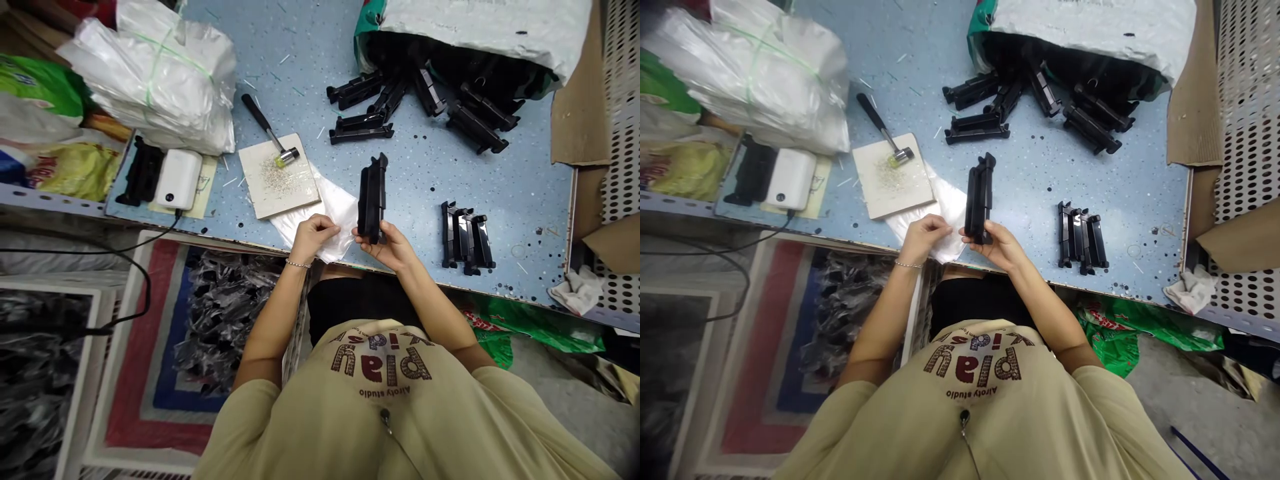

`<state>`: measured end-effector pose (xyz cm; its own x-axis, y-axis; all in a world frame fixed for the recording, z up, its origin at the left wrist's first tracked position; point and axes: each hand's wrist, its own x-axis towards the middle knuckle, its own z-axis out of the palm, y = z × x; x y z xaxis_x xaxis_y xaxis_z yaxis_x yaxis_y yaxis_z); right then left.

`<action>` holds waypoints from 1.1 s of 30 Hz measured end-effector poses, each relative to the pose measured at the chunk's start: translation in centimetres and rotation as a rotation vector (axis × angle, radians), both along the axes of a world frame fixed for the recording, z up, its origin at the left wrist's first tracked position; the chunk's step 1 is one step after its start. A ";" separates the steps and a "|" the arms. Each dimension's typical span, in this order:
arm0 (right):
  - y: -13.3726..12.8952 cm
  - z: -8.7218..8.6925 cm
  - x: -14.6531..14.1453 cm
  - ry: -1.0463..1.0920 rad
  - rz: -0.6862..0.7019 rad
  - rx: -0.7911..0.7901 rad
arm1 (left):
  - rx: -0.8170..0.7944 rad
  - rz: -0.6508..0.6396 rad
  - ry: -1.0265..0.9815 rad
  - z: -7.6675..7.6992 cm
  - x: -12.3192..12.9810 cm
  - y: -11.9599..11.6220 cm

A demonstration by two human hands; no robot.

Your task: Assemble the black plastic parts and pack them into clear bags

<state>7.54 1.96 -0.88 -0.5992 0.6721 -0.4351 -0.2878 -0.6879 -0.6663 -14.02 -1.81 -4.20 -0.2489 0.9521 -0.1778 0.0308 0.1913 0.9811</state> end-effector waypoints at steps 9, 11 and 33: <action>0.4 -2.2 -1.7 0.016 -0.169 0.041 | 0.131 -0.020 0.375 0.4 0.4 -0.7; 0.6 -3.0 -1.7 -0.015 -0.210 0.035 | 0.227 -0.062 0.604 0.7 0.0 -1.3; -4.3 -1.1 5.8 0.177 0.430 -0.262 | 0.328 -0.094 0.736 1.3 -0.4 -1.7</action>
<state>13.35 -2.36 -1.94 -0.8760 0.2316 -0.4230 -0.0351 -0.9054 -0.4232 -14.43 -3.47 -2.93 -0.1096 0.9501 0.2919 0.6916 -0.1380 0.7090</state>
